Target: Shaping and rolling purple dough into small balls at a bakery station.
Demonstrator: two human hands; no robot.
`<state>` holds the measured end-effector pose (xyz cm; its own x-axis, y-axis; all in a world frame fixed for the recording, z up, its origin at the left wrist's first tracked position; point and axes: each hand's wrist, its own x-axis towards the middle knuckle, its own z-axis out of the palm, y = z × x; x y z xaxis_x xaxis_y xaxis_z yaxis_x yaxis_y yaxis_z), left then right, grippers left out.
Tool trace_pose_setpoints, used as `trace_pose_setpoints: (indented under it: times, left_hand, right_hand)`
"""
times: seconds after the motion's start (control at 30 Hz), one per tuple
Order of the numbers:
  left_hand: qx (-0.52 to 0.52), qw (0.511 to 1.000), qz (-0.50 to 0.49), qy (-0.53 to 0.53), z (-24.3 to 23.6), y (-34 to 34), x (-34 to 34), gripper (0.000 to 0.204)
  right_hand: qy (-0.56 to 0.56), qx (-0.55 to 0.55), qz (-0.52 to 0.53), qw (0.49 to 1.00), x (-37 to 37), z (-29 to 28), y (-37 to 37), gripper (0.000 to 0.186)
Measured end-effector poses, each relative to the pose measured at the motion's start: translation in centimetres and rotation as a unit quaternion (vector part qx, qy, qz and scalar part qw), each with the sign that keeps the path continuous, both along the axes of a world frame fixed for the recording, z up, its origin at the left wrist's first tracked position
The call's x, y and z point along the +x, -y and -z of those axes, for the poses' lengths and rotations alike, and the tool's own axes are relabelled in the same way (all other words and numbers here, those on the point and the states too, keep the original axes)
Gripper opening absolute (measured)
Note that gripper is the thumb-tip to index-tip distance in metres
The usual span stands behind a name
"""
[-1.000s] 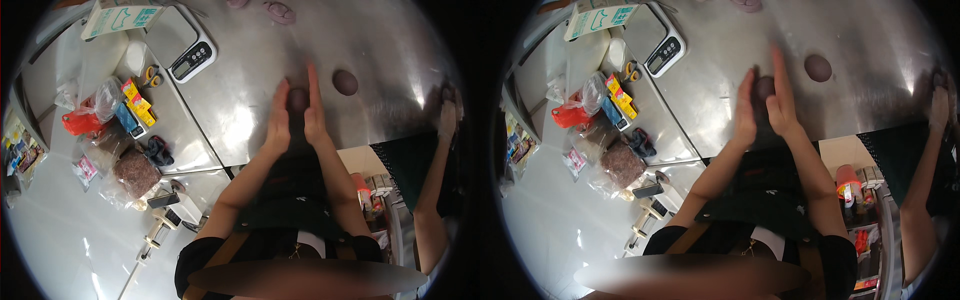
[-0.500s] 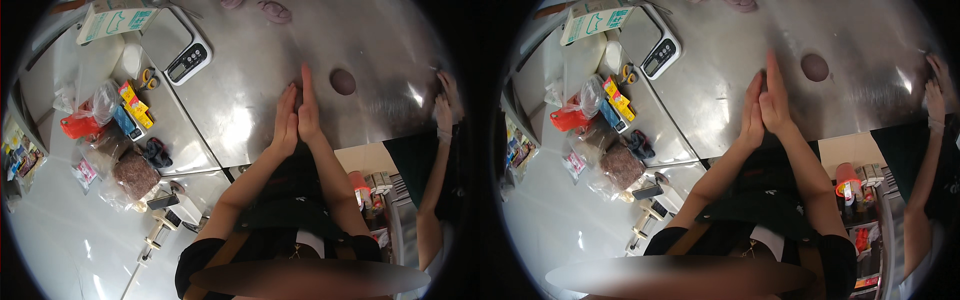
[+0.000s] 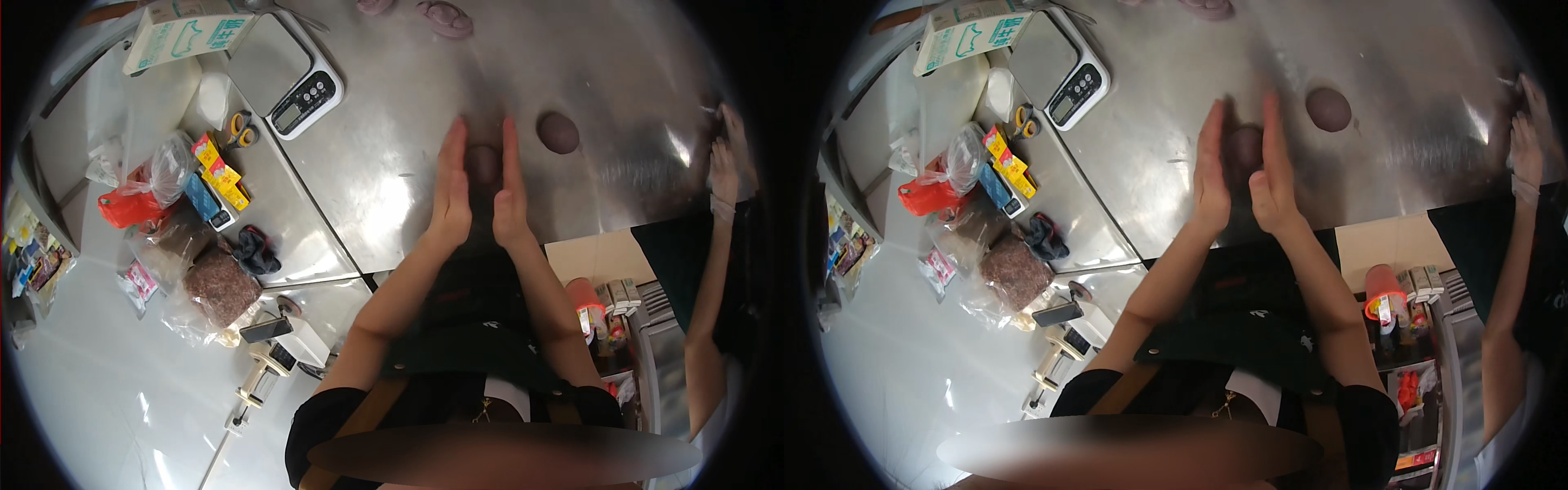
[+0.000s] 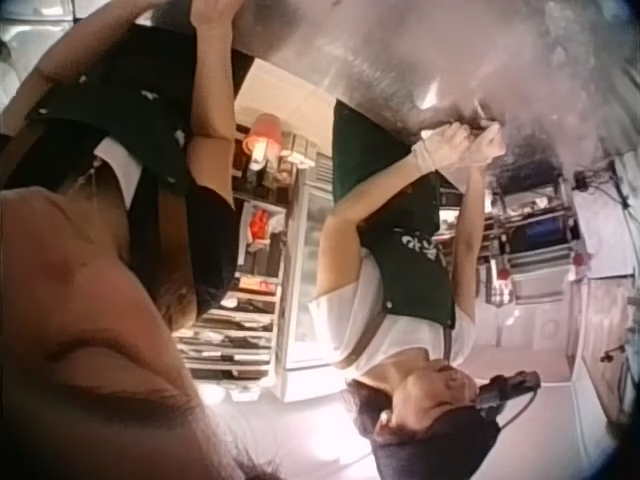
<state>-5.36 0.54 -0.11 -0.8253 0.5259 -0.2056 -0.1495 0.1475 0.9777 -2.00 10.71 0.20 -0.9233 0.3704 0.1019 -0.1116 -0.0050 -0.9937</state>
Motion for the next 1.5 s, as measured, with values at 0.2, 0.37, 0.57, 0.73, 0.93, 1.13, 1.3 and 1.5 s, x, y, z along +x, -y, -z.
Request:
trace_pose_setpoints:
  times: [0.2,0.37,0.57,0.73,0.93,1.13,1.3,1.5]
  left_hand:
    - [0.005,1.0,-0.017,-0.008,-0.5,-0.2,1.9,0.058]
    - [-0.032,0.997,0.047,-0.042,0.2,-0.7,0.0,0.06]
    - [0.032,0.999,-0.031,0.012,-0.5,0.0,1.3,0.056]
    - [-0.035,0.996,0.044,-0.066,-0.1,-0.5,1.3,0.058]
    - [0.019,1.0,-0.011,-0.012,-0.3,-0.3,1.7,0.056]
    - [0.006,1.0,-0.003,-0.018,-0.2,0.1,2.8,0.057]
    - [-0.04,0.998,0.043,0.012,0.1,-0.6,0.3,0.058]
    - [0.03,0.999,-0.025,0.014,-0.4,-0.2,2.0,0.059]
  right_hand:
    - [0.022,0.052,-0.013,0.998,-0.9,1.5,-1.0,0.076]
    - [0.022,0.03,0.014,0.999,0.6,1.1,0.5,0.074]
    - [0.014,0.051,-0.005,0.999,-0.7,0.7,-0.8,0.077]
    - [0.037,0.038,-0.005,0.999,-0.1,1.2,0.1,0.078]
    - [0.002,0.013,0.012,1.0,0.6,0.4,0.2,0.075]
    - [0.029,0.028,-0.018,0.999,-0.2,1.7,-0.9,0.073]
    - [0.012,-0.002,0.02,1.0,0.7,0.7,0.3,0.072]
    - [0.02,0.03,-0.004,0.999,-0.7,1.2,-1.3,0.071]
